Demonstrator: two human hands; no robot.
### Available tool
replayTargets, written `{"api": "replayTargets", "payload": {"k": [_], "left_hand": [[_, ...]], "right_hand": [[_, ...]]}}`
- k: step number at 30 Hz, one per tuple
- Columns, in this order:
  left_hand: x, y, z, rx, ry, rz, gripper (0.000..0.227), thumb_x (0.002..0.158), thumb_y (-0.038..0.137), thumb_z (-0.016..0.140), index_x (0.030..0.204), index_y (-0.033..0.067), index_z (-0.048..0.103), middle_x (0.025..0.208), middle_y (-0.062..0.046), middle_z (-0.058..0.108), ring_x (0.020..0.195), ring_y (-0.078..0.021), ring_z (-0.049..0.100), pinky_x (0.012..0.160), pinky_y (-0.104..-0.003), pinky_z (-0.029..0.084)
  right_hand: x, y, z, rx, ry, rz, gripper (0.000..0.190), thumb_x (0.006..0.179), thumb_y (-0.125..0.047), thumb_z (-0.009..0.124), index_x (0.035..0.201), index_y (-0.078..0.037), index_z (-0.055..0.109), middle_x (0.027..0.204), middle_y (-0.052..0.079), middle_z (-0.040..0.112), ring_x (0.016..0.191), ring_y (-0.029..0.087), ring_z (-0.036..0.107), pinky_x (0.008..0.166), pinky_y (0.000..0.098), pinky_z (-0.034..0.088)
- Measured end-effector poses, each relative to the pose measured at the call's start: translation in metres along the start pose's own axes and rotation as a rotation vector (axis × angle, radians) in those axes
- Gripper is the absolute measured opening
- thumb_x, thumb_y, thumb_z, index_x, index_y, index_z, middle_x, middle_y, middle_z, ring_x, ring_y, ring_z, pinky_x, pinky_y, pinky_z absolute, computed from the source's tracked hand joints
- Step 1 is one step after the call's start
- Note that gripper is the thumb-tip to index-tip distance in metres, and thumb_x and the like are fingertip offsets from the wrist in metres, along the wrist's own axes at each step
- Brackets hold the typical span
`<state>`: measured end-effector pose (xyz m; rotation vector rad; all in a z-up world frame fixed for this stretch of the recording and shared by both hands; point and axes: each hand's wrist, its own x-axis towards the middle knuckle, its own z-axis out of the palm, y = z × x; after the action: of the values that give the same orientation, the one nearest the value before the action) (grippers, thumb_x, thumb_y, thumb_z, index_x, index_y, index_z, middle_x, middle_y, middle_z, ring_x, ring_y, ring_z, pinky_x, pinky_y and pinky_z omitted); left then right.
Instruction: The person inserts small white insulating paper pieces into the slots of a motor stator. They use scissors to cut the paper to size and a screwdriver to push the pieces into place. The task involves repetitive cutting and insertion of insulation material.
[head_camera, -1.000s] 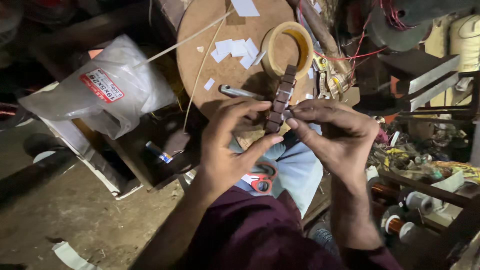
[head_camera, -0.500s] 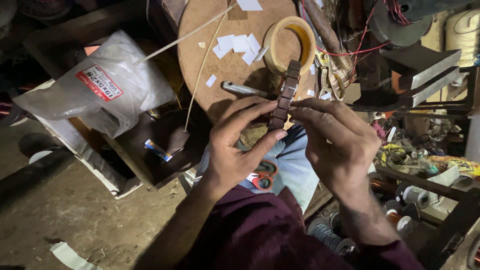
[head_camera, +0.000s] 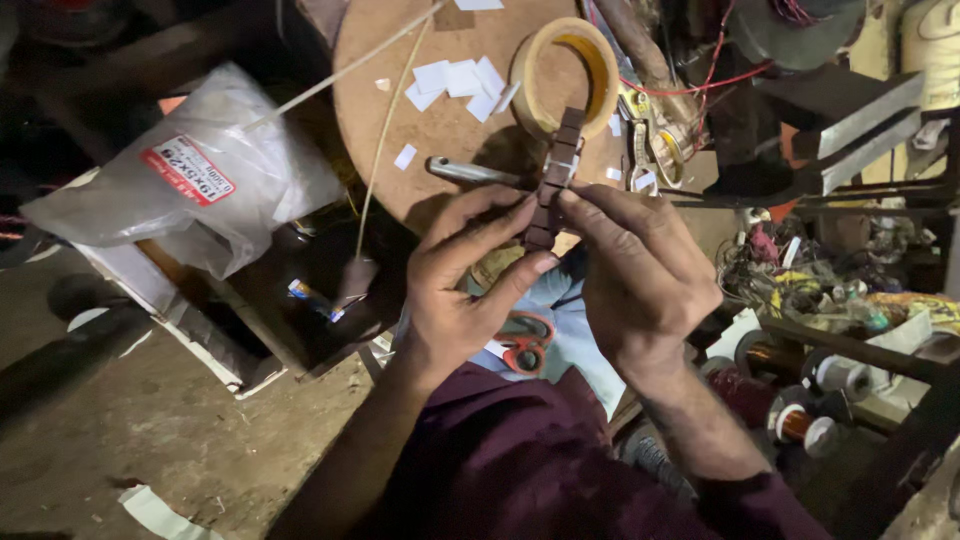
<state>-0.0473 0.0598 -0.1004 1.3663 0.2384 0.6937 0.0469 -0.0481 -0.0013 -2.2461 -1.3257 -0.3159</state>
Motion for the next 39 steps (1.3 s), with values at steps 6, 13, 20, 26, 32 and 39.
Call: {"api": "replayTargets", "payload": {"k": [6, 13, 20, 26, 32, 39], "left_hand": [[-0.001, 0.0, 0.0, 0.047, 0.022, 0.046, 0.048, 0.091, 0.006, 0.086, 0.135, 0.0042, 0.067, 0.139, -0.013, 0.064, 0.123, -0.0221, 0.067, 0.106, -0.029, 0.056], [0.0, -0.002, -0.003, -0.009, -0.014, 0.032, 0.05, 0.092, 0.007, 0.086, 0.137, 0.0035, 0.066, 0.141, -0.013, 0.066, 0.126, -0.0229, 0.068, 0.109, -0.031, 0.056], [0.002, -0.006, -0.004, -0.022, -0.01, 0.033, 0.052, 0.091, 0.011, 0.087, 0.138, 0.0042, 0.065, 0.141, -0.012, 0.067, 0.126, -0.0211, 0.069, 0.11, -0.031, 0.057], [0.005, -0.001, -0.008, -0.037, -0.011, 0.025, 0.054, 0.094, 0.015, 0.085, 0.141, 0.0028, 0.062, 0.141, -0.013, 0.067, 0.128, -0.0223, 0.068, 0.111, -0.032, 0.055], [0.005, -0.003, -0.007, -0.012, -0.04, 0.052, 0.052, 0.095, 0.014, 0.085, 0.141, 0.0035, 0.063, 0.142, -0.014, 0.066, 0.128, -0.0225, 0.067, 0.111, -0.031, 0.056], [0.001, -0.002, -0.005, -0.029, -0.061, 0.014, 0.044, 0.097, 0.011, 0.081, 0.138, 0.0039, 0.066, 0.144, -0.016, 0.061, 0.129, -0.0249, 0.066, 0.109, -0.031, 0.056]], "right_hand": [[-0.007, 0.023, 0.005, 0.521, 0.097, 0.388, 0.024, 0.083, 0.006, 0.076, 0.106, -0.001, 0.071, 0.109, 0.011, 0.069, 0.095, 0.015, 0.071, 0.082, 0.0275, 0.062], [-0.027, 0.036, 0.018, 0.366, 0.085, 0.26, 0.021, 0.089, 0.014, 0.076, 0.106, 0.002, 0.077, 0.105, 0.012, 0.073, 0.095, 0.017, 0.072, 0.084, 0.0248, 0.057], [-0.026, 0.029, 0.019, 0.265, 0.096, 0.272, 0.026, 0.086, 0.017, 0.075, 0.105, -0.001, 0.078, 0.099, 0.011, 0.072, 0.095, 0.016, 0.071, 0.084, 0.0242, 0.056], [-0.038, 0.021, 0.027, 0.278, 0.137, 0.302, 0.022, 0.094, 0.016, 0.076, 0.11, 0.001, 0.077, 0.11, 0.013, 0.072, 0.102, 0.017, 0.07, 0.088, 0.0247, 0.055], [-0.046, 0.025, 0.027, 0.287, 0.114, 0.264, 0.031, 0.094, 0.019, 0.072, 0.118, -0.001, 0.076, 0.114, 0.014, 0.072, 0.107, 0.019, 0.07, 0.094, 0.0253, 0.058], [-0.046, 0.03, 0.03, 0.41, 0.118, 0.358, 0.033, 0.092, 0.019, 0.061, 0.117, 0.002, 0.075, 0.12, 0.016, 0.073, 0.102, 0.017, 0.072, 0.089, 0.0238, 0.059]]}}
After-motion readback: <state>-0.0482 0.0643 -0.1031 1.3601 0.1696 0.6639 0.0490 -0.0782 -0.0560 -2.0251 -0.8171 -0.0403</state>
